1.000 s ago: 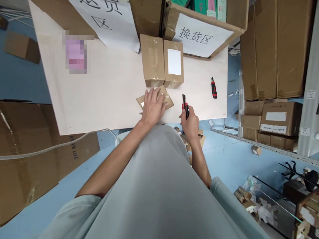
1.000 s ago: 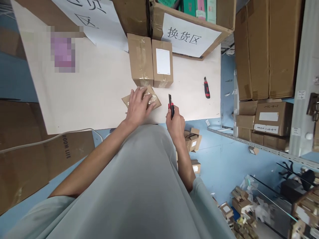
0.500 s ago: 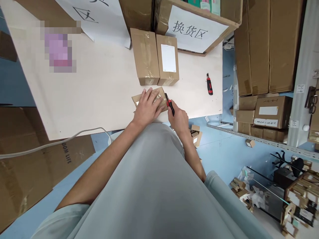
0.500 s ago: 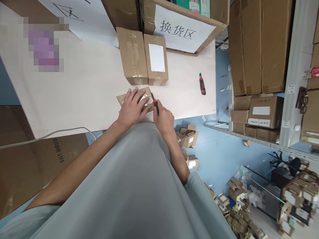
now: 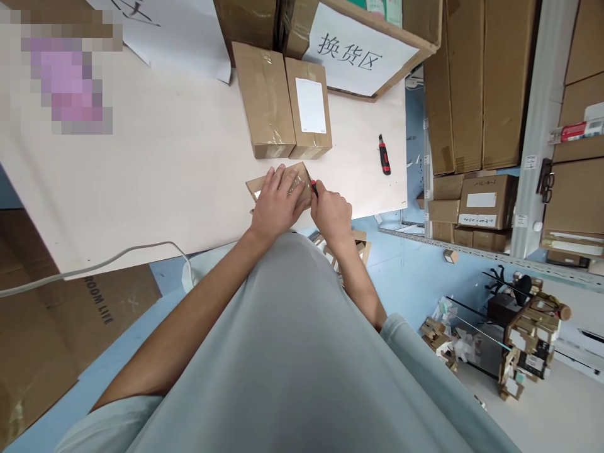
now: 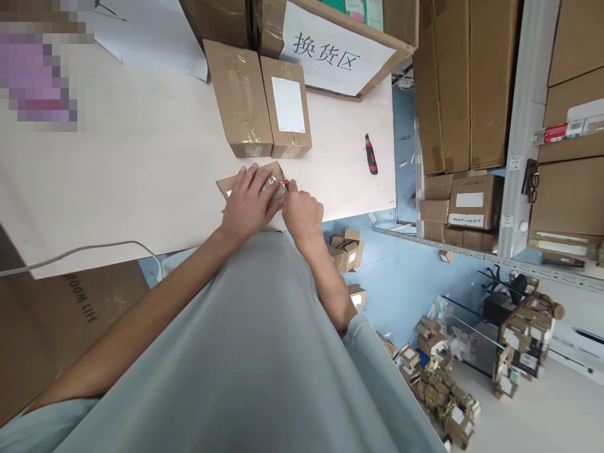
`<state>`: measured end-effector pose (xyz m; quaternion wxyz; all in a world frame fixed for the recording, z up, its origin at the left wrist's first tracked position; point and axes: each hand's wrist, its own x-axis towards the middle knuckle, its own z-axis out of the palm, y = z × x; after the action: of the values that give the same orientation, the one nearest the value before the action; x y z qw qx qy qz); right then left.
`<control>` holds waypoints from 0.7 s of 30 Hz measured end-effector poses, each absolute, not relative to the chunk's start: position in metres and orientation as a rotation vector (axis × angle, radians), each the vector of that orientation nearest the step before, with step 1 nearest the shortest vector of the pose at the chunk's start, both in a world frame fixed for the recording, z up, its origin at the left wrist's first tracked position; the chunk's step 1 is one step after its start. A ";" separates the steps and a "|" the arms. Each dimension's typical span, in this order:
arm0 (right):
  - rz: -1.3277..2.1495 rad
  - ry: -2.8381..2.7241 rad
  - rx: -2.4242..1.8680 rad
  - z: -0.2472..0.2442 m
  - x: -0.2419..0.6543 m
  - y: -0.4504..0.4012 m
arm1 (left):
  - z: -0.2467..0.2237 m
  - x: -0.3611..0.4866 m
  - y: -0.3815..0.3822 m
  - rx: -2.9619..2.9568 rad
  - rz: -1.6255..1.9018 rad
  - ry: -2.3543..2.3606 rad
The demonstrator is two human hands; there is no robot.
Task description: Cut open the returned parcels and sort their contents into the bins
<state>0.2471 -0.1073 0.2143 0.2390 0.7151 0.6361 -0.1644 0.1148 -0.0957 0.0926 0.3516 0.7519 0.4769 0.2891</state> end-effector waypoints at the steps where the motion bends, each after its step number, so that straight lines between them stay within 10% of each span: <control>1: -0.446 1.732 1.956 0.216 0.246 -0.107 | 0.092 0.116 -0.096 1.945 0.753 1.231; 21: -0.492 1.649 2.131 0.216 0.245 -0.149 | 0.092 0.122 -0.099 2.096 0.661 1.255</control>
<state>0.2454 -0.1490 0.2155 0.2000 0.7622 0.5899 -0.1761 0.1216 -0.0992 0.0917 0.3008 0.7898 0.4729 0.2492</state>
